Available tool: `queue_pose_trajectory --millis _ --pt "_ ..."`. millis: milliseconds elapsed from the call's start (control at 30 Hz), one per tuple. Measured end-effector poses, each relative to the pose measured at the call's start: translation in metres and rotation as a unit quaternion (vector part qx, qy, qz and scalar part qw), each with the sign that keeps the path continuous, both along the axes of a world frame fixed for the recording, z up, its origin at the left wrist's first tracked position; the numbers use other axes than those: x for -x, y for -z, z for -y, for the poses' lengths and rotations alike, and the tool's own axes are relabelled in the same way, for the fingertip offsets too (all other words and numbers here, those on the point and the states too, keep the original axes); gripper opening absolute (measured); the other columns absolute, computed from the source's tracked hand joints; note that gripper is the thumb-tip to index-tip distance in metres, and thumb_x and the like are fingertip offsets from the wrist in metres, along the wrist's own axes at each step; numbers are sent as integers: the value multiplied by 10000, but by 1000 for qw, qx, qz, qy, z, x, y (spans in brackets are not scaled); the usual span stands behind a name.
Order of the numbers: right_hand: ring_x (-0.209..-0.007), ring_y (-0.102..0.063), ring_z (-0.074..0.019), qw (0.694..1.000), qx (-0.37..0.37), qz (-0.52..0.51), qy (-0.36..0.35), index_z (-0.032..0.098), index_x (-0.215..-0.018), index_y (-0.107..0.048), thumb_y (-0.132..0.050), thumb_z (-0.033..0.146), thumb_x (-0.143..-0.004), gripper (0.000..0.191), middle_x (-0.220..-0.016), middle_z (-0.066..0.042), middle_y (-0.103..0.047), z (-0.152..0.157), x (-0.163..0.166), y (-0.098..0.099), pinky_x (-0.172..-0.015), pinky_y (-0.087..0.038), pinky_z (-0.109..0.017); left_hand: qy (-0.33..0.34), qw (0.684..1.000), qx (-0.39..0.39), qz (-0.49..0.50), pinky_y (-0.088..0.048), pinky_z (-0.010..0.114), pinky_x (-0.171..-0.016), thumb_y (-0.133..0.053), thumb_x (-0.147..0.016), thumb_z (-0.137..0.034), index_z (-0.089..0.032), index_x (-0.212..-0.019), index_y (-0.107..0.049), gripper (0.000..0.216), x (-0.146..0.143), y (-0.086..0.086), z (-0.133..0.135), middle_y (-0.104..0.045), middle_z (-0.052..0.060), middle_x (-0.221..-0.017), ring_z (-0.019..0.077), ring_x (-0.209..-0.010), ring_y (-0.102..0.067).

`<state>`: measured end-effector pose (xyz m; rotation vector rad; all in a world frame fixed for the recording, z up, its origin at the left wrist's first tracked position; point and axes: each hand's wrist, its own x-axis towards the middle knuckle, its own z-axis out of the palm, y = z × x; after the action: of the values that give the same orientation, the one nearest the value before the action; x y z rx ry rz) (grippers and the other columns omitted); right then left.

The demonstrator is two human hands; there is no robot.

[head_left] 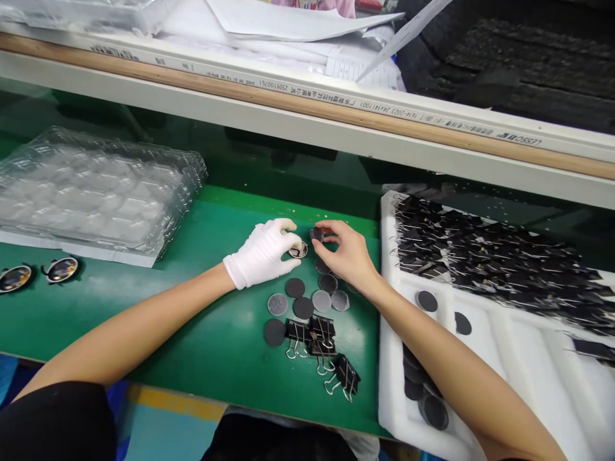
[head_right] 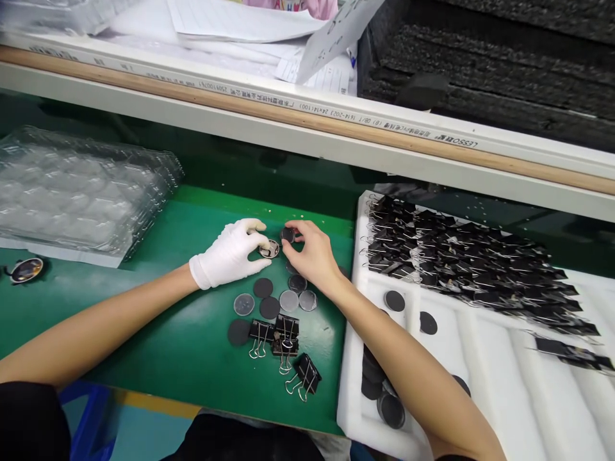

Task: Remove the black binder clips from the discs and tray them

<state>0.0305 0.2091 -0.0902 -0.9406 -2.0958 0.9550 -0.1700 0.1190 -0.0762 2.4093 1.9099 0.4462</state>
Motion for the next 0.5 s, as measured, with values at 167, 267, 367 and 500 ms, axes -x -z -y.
queue_pose_trajectory --millis 167,267,367,500 --pt "-914 -728 -191 999 6 -6 -48 213 -1164 -688 -665 237 -857 309 -1202 -75 -702 1 -1 -1 -891 -642 -387 -18 1000 23 -2 -470 504 -979 -693 -871 -518 -219 -1108 -725 382 1 1 -1 -572 147 -1352 356 -1214 -576" --pt "-936 -734 -193 995 9 10 -96 230 -1208 -676 -677 224 -854 353 -1209 -60 -710 3 -1 -2 -907 -630 -387 -8 999 35 2 -449 487 -979 -577 -968 -446 -242 -992 -758 274 3 2 -3 -605 108 -1336 319 -1181 -587" --pt "-929 -737 -197 993 6 36 -112 238 -1223 -674 -683 217 -861 363 -1205 -52 -728 4 0 -4 -894 -623 -389 -7 999 37 1 -454 430 -908 -572 -981 -392 -242 -934 -761 245 4 3 -5 -665 81 -1205 275 -1095 -619" --pt "-936 -733 -205 991 -4 61 -118 232 -1206 -696 -714 194 -859 349 -1180 -50 -748 4 -1 -5 -900 -607 -397 22 998 54 -8 -464 365 -806 -555 -1003 -381 -247 -957 -757 247 8 2 -3 -705 47 -1065 215 -948 -673"
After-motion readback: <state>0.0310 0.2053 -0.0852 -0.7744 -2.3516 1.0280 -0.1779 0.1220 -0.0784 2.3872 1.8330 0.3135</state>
